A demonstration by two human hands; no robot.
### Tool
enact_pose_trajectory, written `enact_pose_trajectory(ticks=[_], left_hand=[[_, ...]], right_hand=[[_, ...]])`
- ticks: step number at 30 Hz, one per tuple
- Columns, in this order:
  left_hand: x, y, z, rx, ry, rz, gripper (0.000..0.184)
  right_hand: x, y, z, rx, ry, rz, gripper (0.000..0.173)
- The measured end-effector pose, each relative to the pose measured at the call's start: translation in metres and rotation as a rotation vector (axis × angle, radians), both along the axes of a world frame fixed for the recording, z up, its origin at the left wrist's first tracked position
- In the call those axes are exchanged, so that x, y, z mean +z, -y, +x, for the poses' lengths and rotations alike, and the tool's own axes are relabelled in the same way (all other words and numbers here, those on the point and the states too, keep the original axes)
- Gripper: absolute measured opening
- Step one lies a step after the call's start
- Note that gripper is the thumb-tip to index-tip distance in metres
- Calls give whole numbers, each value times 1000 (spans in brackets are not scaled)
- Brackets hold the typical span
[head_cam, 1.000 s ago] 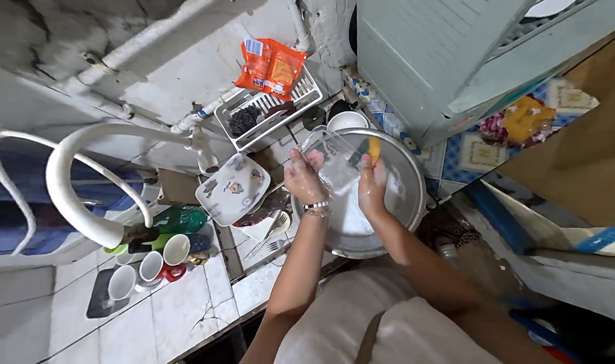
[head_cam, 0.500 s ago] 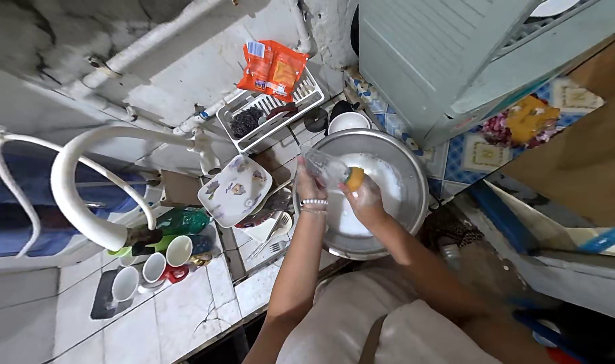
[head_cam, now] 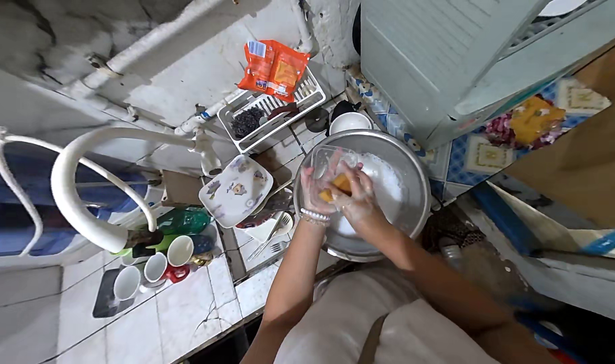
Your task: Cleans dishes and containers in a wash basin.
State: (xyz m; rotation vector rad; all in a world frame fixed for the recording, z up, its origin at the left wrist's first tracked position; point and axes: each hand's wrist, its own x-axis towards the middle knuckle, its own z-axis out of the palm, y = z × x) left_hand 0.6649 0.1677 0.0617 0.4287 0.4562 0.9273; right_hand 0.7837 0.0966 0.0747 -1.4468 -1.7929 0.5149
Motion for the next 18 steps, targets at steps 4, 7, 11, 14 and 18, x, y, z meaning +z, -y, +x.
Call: enact_pose_trajectory(ticks=[4, 7, 11, 14, 18], left_hand=[[9, 24, 18, -65, 122, -119, 56], [5, 30, 25, -58, 162, -164, 47], [-5, 18, 3, 151, 98, -162, 63], [-11, 21, -10, 75, 104, -73, 68], [-6, 33, -2, 101, 10, -253, 54]], right_hand=[[13, -26, 11, -195, -124, 53, 26], [19, -38, -2, -190, -168, 109, 16], [5, -11, -13, 30, -180, -31, 15], [-12, -9, 2, 25, -139, -23, 14], [-8, -42, 8, -57, -126, -6, 13]])
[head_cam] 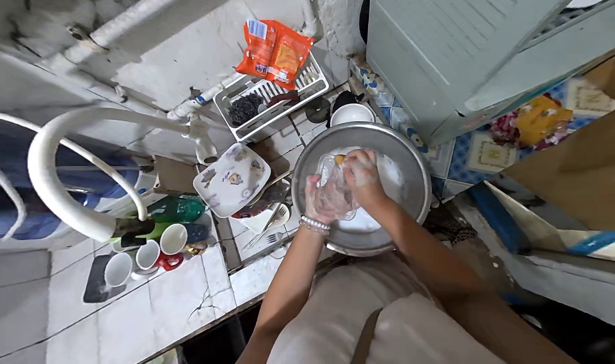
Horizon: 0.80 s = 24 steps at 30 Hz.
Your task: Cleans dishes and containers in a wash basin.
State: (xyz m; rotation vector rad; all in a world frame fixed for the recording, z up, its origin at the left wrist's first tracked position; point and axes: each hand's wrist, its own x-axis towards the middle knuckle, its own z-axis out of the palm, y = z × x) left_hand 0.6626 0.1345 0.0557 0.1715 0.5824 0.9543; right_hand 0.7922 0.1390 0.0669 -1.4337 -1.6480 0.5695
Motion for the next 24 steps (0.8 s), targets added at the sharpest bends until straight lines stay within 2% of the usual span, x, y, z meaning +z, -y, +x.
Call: enact_pose_trajectory(ticks=[2, 4, 6, 8, 10, 12, 14, 16, 19, 21, 23, 24], left_hand=[[0, -5, 1, 95, -27, -43, 47], [-6, -9, -6, 174, -21, -1, 51], [-8, -10, -15, 27, 60, 110, 65], [-2, -5, -11, -44, 74, 91, 63], [1, 2, -1, -25, 12, 68, 52], [-2, 1, 2, 59, -1, 27, 44], [-8, -4, -6, 89, 24, 60, 56], [-11, -9, -18, -9, 31, 169, 69], [-8, -7, -16, -74, 23, 142, 66], [-6, -4, -9, -76, -21, 73, 56], [-6, -5, -6, 8, -36, 3, 50], [-10, -7, -9, 16, -35, 32, 56]], right_hand=[[5, 11, -19, 86, -58, -22, 14], [-2, 33, -33, 182, -84, 9, 14], [-6, 37, -22, 197, -87, -9, 15], [-9, 19, -1, 132, -44, -29, 14], [-9, 1, 3, 64, -45, 24, 10], [-6, 7, -16, 110, -92, 26, 11], [-8, 30, -28, 217, -129, 41, 13], [-17, 40, -18, 311, -181, 72, 12], [-31, 15, 11, 229, -151, 54, 10], [-33, -3, 10, 132, -132, 110, 6], [-26, 7, -10, 203, -176, 103, 6], [-24, 21, -18, 281, -216, 74, 9]])
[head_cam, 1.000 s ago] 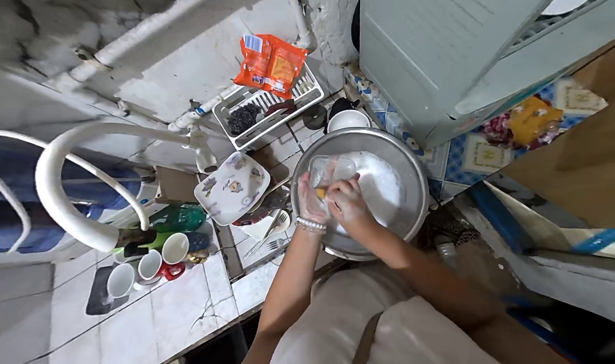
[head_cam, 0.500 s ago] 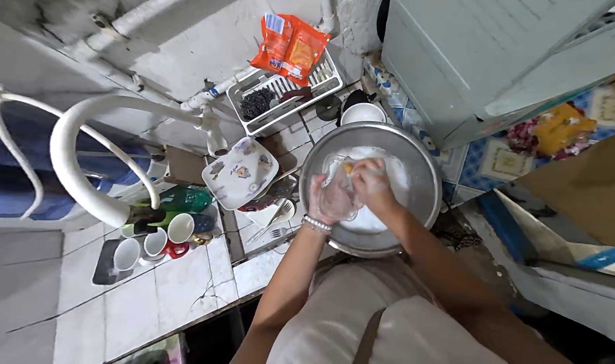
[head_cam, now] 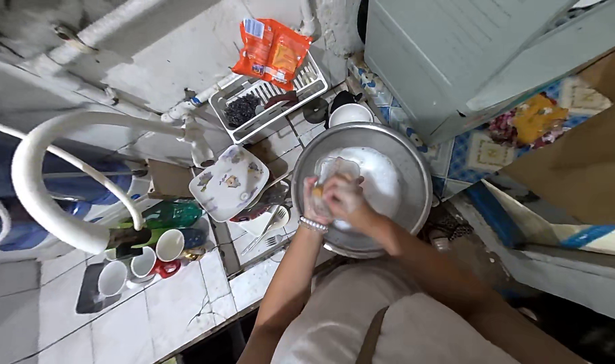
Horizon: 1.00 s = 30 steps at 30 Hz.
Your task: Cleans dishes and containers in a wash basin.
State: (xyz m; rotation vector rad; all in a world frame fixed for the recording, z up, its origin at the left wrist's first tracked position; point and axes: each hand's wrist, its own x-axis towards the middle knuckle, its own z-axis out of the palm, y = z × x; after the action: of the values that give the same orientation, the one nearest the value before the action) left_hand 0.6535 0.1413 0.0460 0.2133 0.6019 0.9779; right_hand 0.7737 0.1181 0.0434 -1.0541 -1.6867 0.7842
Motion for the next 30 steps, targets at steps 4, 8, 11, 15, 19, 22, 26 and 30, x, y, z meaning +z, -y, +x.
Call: enact_pose_trajectory(ticks=[4, 8, 11, 15, 19, 22, 26, 30], left_hand=[[-4, -8, -15, -136, 17, 130, 72], [-1, -7, -17, -153, -117, 87, 67], [7, -5, -6, -100, -401, 81, 49], [2, -1, 5, -231, -962, 397, 78], [6, -2, -1, -121, -1241, 588, 108], [27, 3, -24, 16, -1247, 571, 52], [51, 20, -61, 20, -821, 463, 33], [55, 50, -96, 55, -571, 511, 80]], right_hand=[[-10, 15, 27, 86, 14, -84, 13], [-14, -12, 65, -166, 263, -177, 10], [1, -9, 63, -196, 261, -499, 23], [-4, 21, 20, -32, -433, -606, 61], [1, 28, -8, -184, -616, -575, 45], [8, 23, -11, -276, -541, -576, 26], [15, 16, -46, -264, -509, -693, 22], [20, 25, -117, -242, -416, -783, 43]])
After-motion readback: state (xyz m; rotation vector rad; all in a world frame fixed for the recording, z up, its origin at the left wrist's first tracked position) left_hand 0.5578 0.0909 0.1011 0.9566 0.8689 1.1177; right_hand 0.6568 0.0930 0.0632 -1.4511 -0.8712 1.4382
